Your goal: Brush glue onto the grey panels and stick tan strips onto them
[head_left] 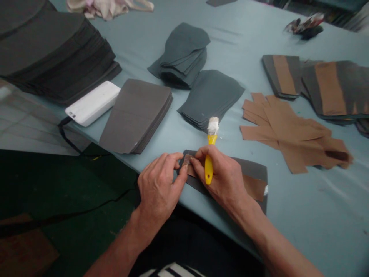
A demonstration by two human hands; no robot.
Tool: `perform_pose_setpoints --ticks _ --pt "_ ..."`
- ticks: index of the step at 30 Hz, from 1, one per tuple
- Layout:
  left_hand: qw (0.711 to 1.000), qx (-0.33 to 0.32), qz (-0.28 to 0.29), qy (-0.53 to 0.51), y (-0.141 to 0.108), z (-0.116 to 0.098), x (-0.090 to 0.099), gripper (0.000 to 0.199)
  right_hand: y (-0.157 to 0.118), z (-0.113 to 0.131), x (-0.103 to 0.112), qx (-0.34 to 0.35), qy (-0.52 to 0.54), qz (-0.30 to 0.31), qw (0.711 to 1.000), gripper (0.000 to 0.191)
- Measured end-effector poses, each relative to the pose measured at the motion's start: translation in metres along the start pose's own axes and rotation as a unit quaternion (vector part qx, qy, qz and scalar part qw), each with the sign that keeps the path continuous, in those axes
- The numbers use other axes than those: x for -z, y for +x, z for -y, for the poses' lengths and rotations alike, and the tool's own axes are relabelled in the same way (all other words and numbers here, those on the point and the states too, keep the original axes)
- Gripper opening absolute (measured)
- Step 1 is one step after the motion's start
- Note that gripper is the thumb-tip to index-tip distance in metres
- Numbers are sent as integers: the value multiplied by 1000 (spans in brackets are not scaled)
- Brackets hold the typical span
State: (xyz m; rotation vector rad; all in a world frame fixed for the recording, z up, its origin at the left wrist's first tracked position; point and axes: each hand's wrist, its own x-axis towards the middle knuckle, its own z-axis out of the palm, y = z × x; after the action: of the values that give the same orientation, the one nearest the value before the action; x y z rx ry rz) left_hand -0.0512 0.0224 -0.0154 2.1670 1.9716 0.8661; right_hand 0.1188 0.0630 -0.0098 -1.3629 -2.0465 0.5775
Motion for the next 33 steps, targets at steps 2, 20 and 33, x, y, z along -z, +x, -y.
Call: perform_pose_setpoints --ticks 2,20,33 --pt "1000 -2 -4 1 0 -1 0 3 0 0 0 -1 -2 1 1000 11" --pt "999 -50 15 -7 -4 2 2 13 1 4 -4 -22 -67 -3 997 7" --pt "996 -74 50 11 -3 4 6 25 1 3 -5 -10 -90 -11 996 7"
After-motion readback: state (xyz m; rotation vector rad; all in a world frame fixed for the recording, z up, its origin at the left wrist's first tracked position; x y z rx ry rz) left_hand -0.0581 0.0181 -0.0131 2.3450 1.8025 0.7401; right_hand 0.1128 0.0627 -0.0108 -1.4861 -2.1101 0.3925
